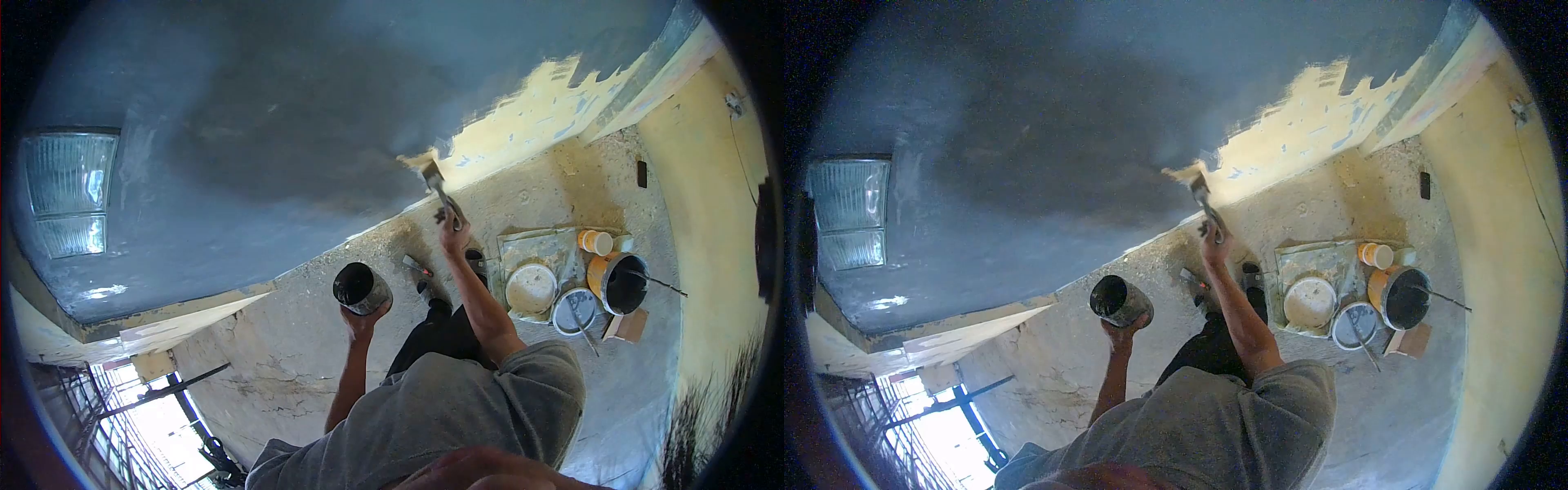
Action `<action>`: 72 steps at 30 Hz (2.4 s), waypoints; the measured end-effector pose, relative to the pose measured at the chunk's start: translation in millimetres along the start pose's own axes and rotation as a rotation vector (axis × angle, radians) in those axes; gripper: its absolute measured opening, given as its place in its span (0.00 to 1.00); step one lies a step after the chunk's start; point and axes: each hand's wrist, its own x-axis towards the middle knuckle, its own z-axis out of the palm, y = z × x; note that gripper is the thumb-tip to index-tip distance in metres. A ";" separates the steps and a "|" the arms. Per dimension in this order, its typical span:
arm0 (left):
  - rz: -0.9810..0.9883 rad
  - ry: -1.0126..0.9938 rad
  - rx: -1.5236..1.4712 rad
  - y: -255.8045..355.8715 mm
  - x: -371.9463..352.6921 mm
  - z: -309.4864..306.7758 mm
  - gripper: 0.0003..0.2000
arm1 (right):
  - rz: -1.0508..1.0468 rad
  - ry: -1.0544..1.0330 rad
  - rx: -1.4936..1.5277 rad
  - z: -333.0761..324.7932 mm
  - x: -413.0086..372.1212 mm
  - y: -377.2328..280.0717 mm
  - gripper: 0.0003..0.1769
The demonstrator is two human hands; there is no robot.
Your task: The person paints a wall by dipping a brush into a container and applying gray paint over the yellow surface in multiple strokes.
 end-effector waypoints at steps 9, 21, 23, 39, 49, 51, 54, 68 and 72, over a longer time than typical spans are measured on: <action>0.001 -0.034 0.021 -33.0 0.0 -37.3 0.41 | -0.388 -0.348 0.214 86.5 -55.8 -144.4 0.19; -0.057 -0.050 0.022 -94.7 7.4 -129.1 0.40 | -0.299 -0.079 0.139 88.0 -64.0 28.6 0.21; -0.183 0.003 -0.079 -117.7 2.1 -139.4 0.40 | -0.239 -0.055 0.145 75.4 -66.8 59.5 0.21; -0.158 -0.083 -0.233 -112.3 1.3 -161.5 0.39 | 0.062 0.256 0.416 55.8 -39.6 72.2 0.20; -0.243 -0.051 -0.263 -96.4 -5.5 -159.8 0.36 | -0.414 -0.035 0.523 115.0 -77.2 -116.0 0.29; -0.197 -0.081 -0.235 -100.0 -3.9 -161.9 0.37 | -0.443 -0.074 0.496 112.1 -77.0 -85.2 0.27; -0.184 -0.082 -0.180 -108.3 -2.3 -166.1 0.37 | -0.314 -0.076 0.350 98.8 -60.5 4.7 0.22; -0.117 -0.170 -0.194 -86.5 8.2 -160.1 0.35 | -0.051 0.127 0.185 22.1 -21.3 106.4 0.18; -0.109 -0.190 -0.195 -84.2 10.8 -159.4 0.34 | -0.192 0.018 0.493 80.0 -25.0 15.2 0.19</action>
